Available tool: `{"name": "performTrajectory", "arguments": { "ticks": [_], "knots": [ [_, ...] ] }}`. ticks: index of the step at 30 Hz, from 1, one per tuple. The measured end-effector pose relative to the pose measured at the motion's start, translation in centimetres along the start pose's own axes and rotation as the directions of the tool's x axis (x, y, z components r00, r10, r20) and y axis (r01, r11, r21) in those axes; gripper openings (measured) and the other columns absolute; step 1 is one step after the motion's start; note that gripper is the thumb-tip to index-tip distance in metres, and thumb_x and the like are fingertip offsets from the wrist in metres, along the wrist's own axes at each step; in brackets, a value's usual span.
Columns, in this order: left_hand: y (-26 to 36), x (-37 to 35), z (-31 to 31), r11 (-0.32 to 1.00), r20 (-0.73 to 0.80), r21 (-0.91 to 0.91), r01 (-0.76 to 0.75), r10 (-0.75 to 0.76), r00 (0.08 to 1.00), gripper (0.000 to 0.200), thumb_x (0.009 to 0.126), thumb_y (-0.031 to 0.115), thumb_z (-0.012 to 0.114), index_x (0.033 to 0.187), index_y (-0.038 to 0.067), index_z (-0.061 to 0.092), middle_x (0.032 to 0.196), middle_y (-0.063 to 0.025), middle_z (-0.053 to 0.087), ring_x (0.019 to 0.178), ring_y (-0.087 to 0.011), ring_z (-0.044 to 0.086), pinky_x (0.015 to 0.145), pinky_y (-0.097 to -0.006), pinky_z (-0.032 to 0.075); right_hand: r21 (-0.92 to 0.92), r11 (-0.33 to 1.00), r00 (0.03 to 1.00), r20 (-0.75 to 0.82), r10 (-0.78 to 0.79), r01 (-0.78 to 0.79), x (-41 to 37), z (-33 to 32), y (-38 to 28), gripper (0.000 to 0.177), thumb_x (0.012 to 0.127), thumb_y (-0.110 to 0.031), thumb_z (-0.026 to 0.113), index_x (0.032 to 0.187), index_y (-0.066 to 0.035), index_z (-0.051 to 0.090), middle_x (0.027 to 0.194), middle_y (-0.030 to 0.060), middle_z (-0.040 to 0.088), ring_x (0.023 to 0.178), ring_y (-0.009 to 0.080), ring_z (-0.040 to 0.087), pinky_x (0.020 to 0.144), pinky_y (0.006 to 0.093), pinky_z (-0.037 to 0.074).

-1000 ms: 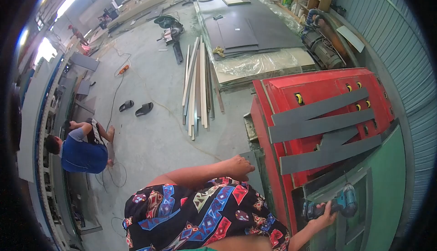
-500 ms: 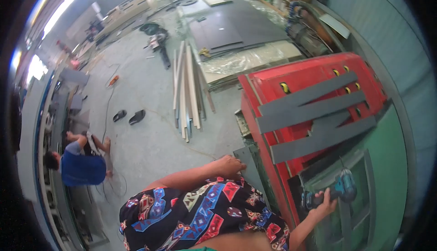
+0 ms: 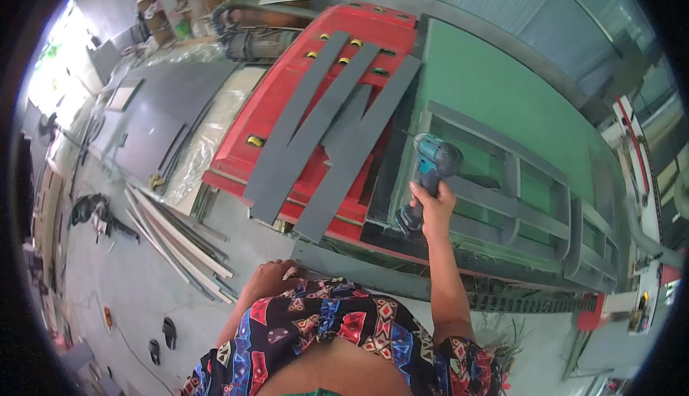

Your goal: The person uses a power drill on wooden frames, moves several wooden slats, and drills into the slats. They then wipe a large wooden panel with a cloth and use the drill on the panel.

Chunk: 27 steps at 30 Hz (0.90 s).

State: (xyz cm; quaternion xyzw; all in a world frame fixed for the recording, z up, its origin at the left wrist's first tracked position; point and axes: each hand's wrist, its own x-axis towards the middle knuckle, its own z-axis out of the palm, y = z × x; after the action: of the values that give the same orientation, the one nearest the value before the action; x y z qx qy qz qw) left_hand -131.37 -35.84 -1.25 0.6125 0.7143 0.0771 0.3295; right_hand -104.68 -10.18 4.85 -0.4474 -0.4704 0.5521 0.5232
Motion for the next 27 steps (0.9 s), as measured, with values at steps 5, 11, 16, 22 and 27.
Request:
{"name": "performTrajectory", "arguments": {
  "ticks": [5,11,16,22,27],
  "knots": [
    [-0.3,0.4,-0.4,0.999,0.004,0.003,0.033,-0.033,0.999,0.044,0.080,0.037,0.063,0.112,0.007,0.059,0.098,-0.0183,0.063,0.096,-0.0345,0.060,0.086,-0.0432,0.045,-0.035,0.996,0.996,-0.052,-0.079,0.077,1.7,-1.2,-1.0,0.017,0.073,-0.006,0.074,0.083,-0.002,0.061,0.069,0.0016,0.060,0.055,0.0083,0.054,0.048,0.0233,0.044],
    [-3.1,0.5,-0.8,1.000,-0.074,0.001,0.022,-0.022,0.997,0.042,0.077,0.040,0.062,0.103,0.007,0.062,0.092,-0.0194,0.065,0.090,-0.0368,0.061,0.080,-0.0453,0.046,-0.106,0.986,0.979,-0.145,-0.145,0.130,5.0,-2.4,-2.6,0.016,0.073,-0.005,0.073,0.084,-0.003,0.061,0.068,0.0015,0.058,0.053,0.0078,0.052,0.046,0.0244,0.043],
    [-4.3,1.2,-2.4,0.999,-0.054,-0.004,0.040,-0.040,0.998,0.042,0.078,0.041,0.061,0.102,0.007,0.062,0.091,-0.0189,0.065,0.090,-0.0367,0.061,0.081,-0.0451,0.046,-0.088,0.993,0.973,-0.212,-0.091,0.074,5.9,-1.7,-3.2,0.015,0.074,-0.005,0.073,0.082,-0.002,0.060,0.067,0.0024,0.057,0.052,0.0102,0.053,0.045,0.0248,0.043],
    [-4.5,2.4,-2.4,1.000,-0.036,0.015,-0.011,0.012,0.999,0.045,0.077,0.040,0.063,0.107,0.007,0.060,0.096,-0.0191,0.064,0.093,-0.0359,0.061,0.081,-0.0443,0.047,-0.095,0.994,0.983,-0.166,-0.077,0.062,5.0,-0.3,-3.2,0.016,0.074,-0.007,0.073,0.084,-0.002,0.061,0.069,0.0027,0.059,0.054,0.0102,0.055,0.046,0.0250,0.045],
    [-3.1,3.2,-2.7,0.998,-0.037,-0.037,-0.043,0.042,0.998,0.047,0.076,0.038,0.065,0.110,0.007,0.059,0.098,-0.0186,0.064,0.093,-0.0343,0.061,0.082,-0.0436,0.047,-0.064,0.998,0.996,-0.086,-0.017,0.011,4.1,1.1,-2.8,0.017,0.074,-0.009,0.074,0.085,-0.003,0.061,0.071,0.0032,0.060,0.056,0.0097,0.056,0.048,0.0246,0.047]
  ]
}}
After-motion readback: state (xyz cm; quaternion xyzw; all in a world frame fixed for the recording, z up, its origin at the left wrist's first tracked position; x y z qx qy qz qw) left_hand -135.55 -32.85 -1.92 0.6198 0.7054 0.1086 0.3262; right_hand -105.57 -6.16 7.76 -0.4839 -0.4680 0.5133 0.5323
